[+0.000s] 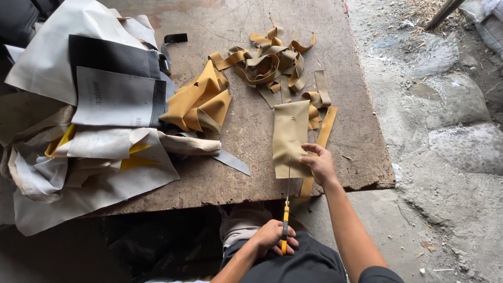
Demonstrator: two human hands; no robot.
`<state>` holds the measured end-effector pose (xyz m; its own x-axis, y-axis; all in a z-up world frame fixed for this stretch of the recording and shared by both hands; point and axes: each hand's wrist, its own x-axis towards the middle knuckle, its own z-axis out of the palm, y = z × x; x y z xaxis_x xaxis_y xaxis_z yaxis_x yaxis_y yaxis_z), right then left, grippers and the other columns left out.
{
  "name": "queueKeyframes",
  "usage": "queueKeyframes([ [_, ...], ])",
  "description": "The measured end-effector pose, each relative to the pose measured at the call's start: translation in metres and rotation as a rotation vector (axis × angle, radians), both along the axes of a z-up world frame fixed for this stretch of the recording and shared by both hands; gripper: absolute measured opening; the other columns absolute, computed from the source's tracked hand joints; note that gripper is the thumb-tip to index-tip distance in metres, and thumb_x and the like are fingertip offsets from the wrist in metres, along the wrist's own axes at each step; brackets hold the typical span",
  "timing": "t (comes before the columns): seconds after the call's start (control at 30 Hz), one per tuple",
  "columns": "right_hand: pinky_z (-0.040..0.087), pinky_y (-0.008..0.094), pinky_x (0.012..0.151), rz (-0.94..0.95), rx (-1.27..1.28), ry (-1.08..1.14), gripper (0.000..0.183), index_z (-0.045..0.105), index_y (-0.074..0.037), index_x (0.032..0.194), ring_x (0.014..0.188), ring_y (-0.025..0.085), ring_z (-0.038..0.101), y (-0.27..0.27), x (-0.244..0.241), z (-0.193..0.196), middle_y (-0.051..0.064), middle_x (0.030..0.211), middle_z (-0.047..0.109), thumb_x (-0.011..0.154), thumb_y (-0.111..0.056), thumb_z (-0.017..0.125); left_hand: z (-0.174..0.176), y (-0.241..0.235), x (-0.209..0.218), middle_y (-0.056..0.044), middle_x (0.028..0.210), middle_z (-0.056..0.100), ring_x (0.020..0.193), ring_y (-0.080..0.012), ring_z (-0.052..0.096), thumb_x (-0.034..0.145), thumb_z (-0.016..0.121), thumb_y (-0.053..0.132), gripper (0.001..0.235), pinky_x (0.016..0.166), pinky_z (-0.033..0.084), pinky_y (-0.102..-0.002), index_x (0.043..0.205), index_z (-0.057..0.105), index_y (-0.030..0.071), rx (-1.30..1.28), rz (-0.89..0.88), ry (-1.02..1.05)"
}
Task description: Cutting tan upholstery fabric into strips and shapes using scissors on a workbench.
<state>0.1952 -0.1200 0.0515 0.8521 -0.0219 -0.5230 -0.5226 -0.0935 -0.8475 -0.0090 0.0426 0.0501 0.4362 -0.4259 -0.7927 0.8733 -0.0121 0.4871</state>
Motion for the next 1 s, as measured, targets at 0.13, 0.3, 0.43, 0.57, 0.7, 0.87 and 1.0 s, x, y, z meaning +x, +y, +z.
queueKeyframes([
  [0.13,0.058,0.039,0.104,0.016,0.037,-0.004,0.062,0.067,-0.008,0.133,0.128,0.028,0.061,0.003,-0.027,-0.001,0.016,0.145,0.059,0.074,0.009,0.077,-0.008,-0.006,-0.001,-0.009,0.097,0.080,0.067,-0.0171,0.076,0.085,0.063,0.027,0.024,0.049,0.046,-0.024,0.104,0.064,0.011,0.022,-0.004,-0.014],
  [0.3,0.061,0.031,0.081,0.039,0.316,0.042,0.040,0.075,0.006,0.121,0.089,0.023,0.070,-0.011,-0.047,-0.036,0.019,0.111,0.077,0.083,0.017,0.072,-0.001,-0.010,0.001,-0.011,0.101,0.080,0.066,-0.0159,0.076,0.085,0.063,0.027,0.025,0.050,0.046,-0.024,0.104,0.065,0.011,0.091,0.058,-0.018],
  [0.43,0.060,0.029,0.082,0.143,0.246,0.002,0.049,0.075,0.003,0.128,0.086,0.017,0.068,-0.011,-0.058,-0.024,0.016,0.114,0.078,0.079,0.008,0.078,0.008,-0.011,0.000,-0.008,0.099,0.080,0.068,-0.0172,0.077,0.083,0.064,0.028,0.028,0.049,0.047,-0.023,0.105,0.065,0.011,0.105,0.016,-0.029],
  [0.57,0.061,0.030,0.088,0.149,0.243,0.003,0.071,0.064,-0.003,0.142,0.103,0.022,0.071,-0.006,-0.066,0.000,0.017,0.137,0.071,0.074,0.015,0.075,0.010,-0.013,-0.002,-0.011,0.100,0.079,0.067,-0.0161,0.076,0.084,0.063,0.026,0.026,0.048,0.046,-0.022,0.105,0.063,0.010,0.090,0.022,-0.047],
  [0.7,0.063,0.029,0.081,0.199,0.261,0.036,0.092,0.048,-0.010,0.157,0.087,0.019,0.070,-0.007,-0.072,0.010,0.013,0.155,0.058,0.073,0.019,0.074,-0.005,-0.016,-0.006,-0.010,0.102,0.080,0.069,-0.0186,0.078,0.082,0.063,0.027,0.028,0.050,0.047,-0.023,0.105,0.066,0.011,0.102,0.013,-0.043],
  [0.87,0.064,0.033,0.082,0.195,0.326,0.030,0.094,0.049,-0.012,0.159,0.089,0.022,0.070,-0.013,-0.075,-0.001,0.015,0.142,0.065,0.074,0.021,0.073,-0.016,-0.023,-0.016,-0.014,0.089,0.079,0.059,-0.0186,0.074,0.089,0.065,0.013,0.008,0.043,0.045,-0.023,0.091,0.061,0.006,0.039,0.109,-0.023],
  [1.0,0.064,0.028,0.070,0.292,0.272,-0.078,0.100,0.034,-0.014,0.164,0.080,0.016,0.066,-0.017,-0.082,0.009,0.011,0.160,0.052,0.076,0.014,0.072,0.000,-0.024,-0.014,-0.014,0.084,0.079,0.057,-0.0178,0.073,0.086,0.064,0.010,0.006,0.041,0.042,-0.022,0.091,0.065,0.006,0.050,0.104,0.007],
])
